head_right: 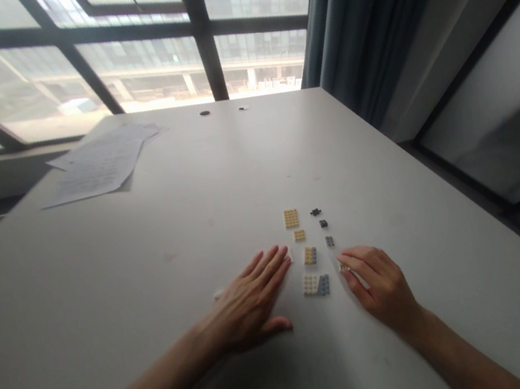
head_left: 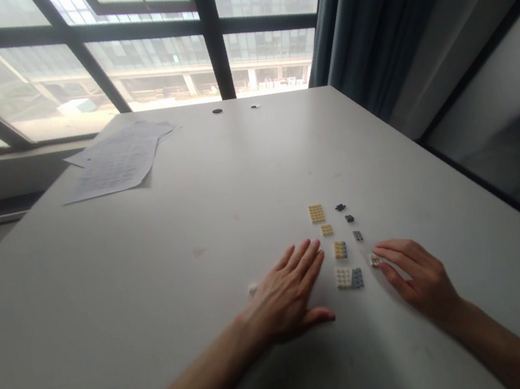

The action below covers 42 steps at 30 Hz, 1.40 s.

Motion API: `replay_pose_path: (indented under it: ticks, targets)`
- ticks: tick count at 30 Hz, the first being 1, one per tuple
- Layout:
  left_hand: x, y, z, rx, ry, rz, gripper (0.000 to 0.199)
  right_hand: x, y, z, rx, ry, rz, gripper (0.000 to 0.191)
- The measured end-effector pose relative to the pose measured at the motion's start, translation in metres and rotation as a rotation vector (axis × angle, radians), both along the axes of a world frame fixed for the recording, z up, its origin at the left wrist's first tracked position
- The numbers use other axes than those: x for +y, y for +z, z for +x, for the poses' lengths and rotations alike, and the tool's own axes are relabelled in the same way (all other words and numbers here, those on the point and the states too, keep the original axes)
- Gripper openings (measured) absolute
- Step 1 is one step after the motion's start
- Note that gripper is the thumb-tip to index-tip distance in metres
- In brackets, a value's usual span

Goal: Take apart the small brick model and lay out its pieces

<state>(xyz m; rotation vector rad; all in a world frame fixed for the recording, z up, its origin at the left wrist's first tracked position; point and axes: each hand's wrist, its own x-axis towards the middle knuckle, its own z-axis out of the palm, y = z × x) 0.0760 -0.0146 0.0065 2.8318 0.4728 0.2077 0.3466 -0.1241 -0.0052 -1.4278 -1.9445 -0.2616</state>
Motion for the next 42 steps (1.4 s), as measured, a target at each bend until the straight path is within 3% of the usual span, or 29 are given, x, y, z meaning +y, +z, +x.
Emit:
replay_pose_path:
  ticks: [4,7,11,15,20,23,27,29,32,34,36,39,42]
  targets:
    - [-0.013,0.006,-0.052,0.017,0.067,0.075,0.097,-0.001,-0.002,0.0,0.027,0.015,-0.008,0.025]
    - [-0.026,0.001,-0.094,0.083,0.137,0.1,0.099,0.0,-0.002,-0.001,0.05,0.018,-0.017,0.024]
    - [-0.029,-0.012,-0.115,0.17,0.156,0.076,0.096,0.002,-0.003,-0.004,0.072,0.021,-0.027,0.024]
    - [-0.003,-0.016,-0.089,0.169,0.16,0.07,0.089,0.001,-0.003,-0.006,0.082,0.029,-0.037,0.024]
    - [0.042,-0.01,-0.022,0.129,0.133,-0.009,0.082,0.005,-0.005,-0.001,0.094,-0.016,-0.025,0.022]
    - [0.054,-0.009,0.012,0.072,0.091,-0.073,0.081,0.008,-0.008,0.004,0.124,-0.058,-0.025,0.02]
    - [0.053,-0.013,0.017,-0.136,0.117,-0.166,0.08,0.009,-0.013,0.009,0.276,-0.131,-0.093,0.018]
    - [0.051,-0.018,-0.002,-0.298,0.21,-0.26,0.08,0.01,-0.016,0.014,0.498,-0.221,-0.154,0.021]
    - [0.047,-0.026,-0.049,-0.633,0.453,-0.436,0.08,0.014,-0.019,0.026,1.026,-0.339,-0.157,0.036]
    - [0.041,-0.029,-0.087,-0.942,0.657,-0.566,0.077,0.019,-0.017,0.033,1.346,-0.281,-0.083,0.048]
    - [0.03,-0.025,-0.124,-1.22,0.822,-0.604,0.076,0.023,-0.011,0.036,1.521,-0.169,-0.088,0.065]
    - [0.003,-0.009,-0.166,-1.395,0.915,-0.486,0.069,0.023,0.004,0.022,1.513,0.01,-0.19,0.08]
    - [-0.029,0.011,-0.187,-1.256,0.843,-0.139,0.075,0.019,0.023,-0.013,1.047,0.245,-0.212,0.09]
